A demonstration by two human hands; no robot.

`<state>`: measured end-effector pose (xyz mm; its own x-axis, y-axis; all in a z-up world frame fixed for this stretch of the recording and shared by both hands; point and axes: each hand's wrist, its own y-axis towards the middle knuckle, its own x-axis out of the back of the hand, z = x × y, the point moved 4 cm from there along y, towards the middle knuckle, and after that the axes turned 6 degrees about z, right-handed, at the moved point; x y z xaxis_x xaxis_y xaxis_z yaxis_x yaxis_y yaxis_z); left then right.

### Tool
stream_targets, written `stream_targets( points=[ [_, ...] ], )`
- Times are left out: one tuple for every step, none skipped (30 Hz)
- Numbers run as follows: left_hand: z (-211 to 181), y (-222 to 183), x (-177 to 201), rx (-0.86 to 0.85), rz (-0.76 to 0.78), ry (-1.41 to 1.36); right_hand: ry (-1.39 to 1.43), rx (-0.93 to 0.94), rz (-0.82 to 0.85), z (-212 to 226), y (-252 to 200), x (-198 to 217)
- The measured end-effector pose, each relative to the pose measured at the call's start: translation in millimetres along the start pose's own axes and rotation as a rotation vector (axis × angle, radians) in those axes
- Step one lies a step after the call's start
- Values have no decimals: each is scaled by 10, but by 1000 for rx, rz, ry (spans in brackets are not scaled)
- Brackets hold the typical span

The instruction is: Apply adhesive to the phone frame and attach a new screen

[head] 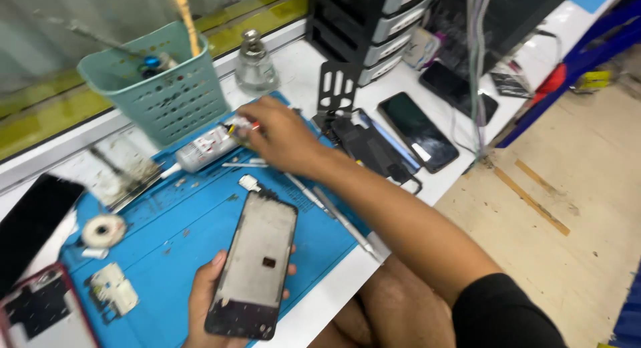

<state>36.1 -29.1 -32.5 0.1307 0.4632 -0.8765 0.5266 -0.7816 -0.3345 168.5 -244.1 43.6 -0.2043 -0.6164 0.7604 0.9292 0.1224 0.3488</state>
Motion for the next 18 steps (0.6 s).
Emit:
stream_targets(
  points=[
    [-34,-19,-59,-21,-33,-11,31,14,22,73,-82,104],
    [-43,-39,-146,-6,28,-29,76,78,16,157,-154,213],
    [-61,-54,-222,8,90,-47,123,141,9,223,-216,320],
    [-75,-86,-194,-18,59,-62,153,156,36,393,-298,422],
    [-75,-111,-197,-7,99,-62,218,78,142,508,-370,508],
    [-71,-93,-224,11,152,-58,267,-2,245,596,-452,653],
    [-108,-117,-220,-10,134,-69,282,11,267,690,-480,701],
    [-107,-123,-257,18,200,-68,222,38,344,783,-544,759],
    [-104,-128,-299,45,266,-67,163,68,421,869,-609,828],
    [-108,-133,-278,33,257,-74,169,76,434,926,-669,832],
    [-96,-142,-263,61,243,-74,96,109,532,992,-742,814],
    [-102,-140,-257,85,233,-71,18,148,626,1058,-800,810],
    [-110,-126,-233,68,229,-76,19,163,635,1107,-819,750],
    [-92,-113,-202,102,214,-67,-158,290,620,1181,-852,691],
    [-71,-99,-171,136,199,-59,-334,418,598,1251,-895,631],
    [-76,-101,-164,126,198,-62,-334,427,603,1254,-924,558],
    [-71,-101,-168,136,215,-56,-406,474,610,1259,-963,483],
    [-71,-103,-173,149,230,-48,-477,518,613,1264,-1003,409]
  ],
)
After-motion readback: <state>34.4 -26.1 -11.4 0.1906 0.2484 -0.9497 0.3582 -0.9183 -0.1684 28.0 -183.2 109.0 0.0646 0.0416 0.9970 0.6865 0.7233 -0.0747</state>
